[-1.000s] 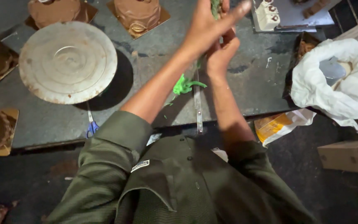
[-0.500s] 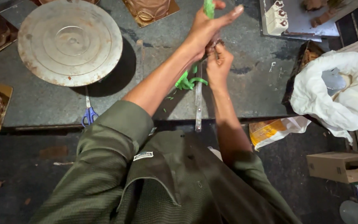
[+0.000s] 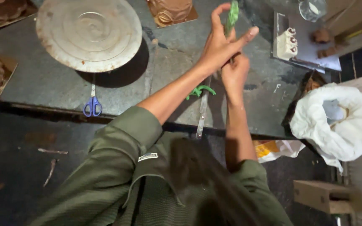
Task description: The person retrieves a green icing bag from a shelf, empties the contents onto a metal workbench, and uses a spatula to mix and smooth the icing. They then retrieve a paper towel and a small packet, adding contents from the packet to the icing while continuing to mix.
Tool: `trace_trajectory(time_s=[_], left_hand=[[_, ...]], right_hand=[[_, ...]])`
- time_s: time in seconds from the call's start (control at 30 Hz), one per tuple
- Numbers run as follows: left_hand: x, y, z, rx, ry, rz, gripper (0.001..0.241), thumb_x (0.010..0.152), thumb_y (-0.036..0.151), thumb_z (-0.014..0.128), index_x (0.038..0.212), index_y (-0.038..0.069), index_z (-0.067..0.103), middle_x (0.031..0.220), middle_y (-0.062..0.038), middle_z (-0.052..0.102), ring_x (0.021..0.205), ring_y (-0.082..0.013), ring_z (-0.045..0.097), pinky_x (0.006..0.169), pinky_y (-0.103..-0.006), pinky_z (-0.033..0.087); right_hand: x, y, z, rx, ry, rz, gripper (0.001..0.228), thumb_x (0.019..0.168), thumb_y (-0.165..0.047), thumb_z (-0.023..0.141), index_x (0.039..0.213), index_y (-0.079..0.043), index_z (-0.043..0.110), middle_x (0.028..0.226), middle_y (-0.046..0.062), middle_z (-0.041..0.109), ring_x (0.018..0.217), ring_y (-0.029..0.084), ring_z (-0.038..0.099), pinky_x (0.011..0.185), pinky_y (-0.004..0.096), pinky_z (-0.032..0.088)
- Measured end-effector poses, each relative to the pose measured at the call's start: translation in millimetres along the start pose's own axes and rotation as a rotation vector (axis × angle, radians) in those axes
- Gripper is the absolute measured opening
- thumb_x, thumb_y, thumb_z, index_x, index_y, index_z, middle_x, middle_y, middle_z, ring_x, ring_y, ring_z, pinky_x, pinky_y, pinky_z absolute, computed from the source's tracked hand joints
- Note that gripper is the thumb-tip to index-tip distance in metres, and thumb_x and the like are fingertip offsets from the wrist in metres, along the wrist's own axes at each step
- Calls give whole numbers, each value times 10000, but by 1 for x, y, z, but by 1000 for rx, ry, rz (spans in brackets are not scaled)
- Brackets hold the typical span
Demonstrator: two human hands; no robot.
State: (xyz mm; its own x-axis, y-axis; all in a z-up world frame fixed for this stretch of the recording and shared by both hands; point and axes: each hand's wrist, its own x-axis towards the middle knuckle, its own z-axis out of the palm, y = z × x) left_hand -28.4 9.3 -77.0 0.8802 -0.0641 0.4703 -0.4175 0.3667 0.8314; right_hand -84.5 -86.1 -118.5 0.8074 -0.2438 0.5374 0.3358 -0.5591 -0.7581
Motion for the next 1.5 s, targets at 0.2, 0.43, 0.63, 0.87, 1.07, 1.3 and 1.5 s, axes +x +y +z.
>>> trace_trajectory(time_s=[0.2,0.43,0.63,0.87,1.07,1.3,1.5], left_hand=[[25,-13,-21,-297,-204,-518,829,730,621,832,1226,7,577,593,101,389,443,-33,324,395,-253,225],[43,-3,-22,-538,-382,-522,664,802,602,818,1101,69,559,579,96,335,437,-32,260,406,-260,190],[5,-12,-12,-83,-109,-184,894,786,630,806,1329,86,350,733,39,488,610,-49,503,533,-239,451],[4,-31,-30,-170,-30,-530,754,740,592,843,1163,48,537,674,81,456,497,-42,382,431,-247,294],[12,-39,-29,-468,-147,-551,746,727,603,832,1108,28,547,634,46,339,463,-52,263,393,-240,198],[-22,-34,-18,181,0,93,1031,895,634,787,1457,-22,224,1073,-106,544,935,-173,539,764,-316,490],[-7,-30,-35,-190,-16,-535,795,754,617,806,1239,32,573,745,25,540,526,-55,420,459,-253,333]], right_hand=[[-18,28,11,179,-98,157,130,1034,-27,634,1011,78,708,906,1,646,826,74,537,719,259,443],[-11,41,39,236,201,14,141,1044,-47,614,1056,53,712,918,-14,684,833,66,556,742,256,472],[-2,57,23,183,139,38,120,975,-18,628,886,53,664,838,-36,648,742,69,529,627,298,420],[-27,52,12,120,-242,250,184,1023,-64,648,874,39,680,796,-66,595,722,62,475,630,280,390],[-21,43,37,286,-5,204,199,1041,-97,645,905,41,689,810,-62,605,741,57,466,639,264,376],[-28,44,39,217,84,240,155,984,-92,624,911,31,684,837,-43,681,759,68,582,650,261,473],[-43,52,22,241,-201,395,168,1026,-66,622,961,44,730,863,-23,673,770,68,534,685,255,426]])
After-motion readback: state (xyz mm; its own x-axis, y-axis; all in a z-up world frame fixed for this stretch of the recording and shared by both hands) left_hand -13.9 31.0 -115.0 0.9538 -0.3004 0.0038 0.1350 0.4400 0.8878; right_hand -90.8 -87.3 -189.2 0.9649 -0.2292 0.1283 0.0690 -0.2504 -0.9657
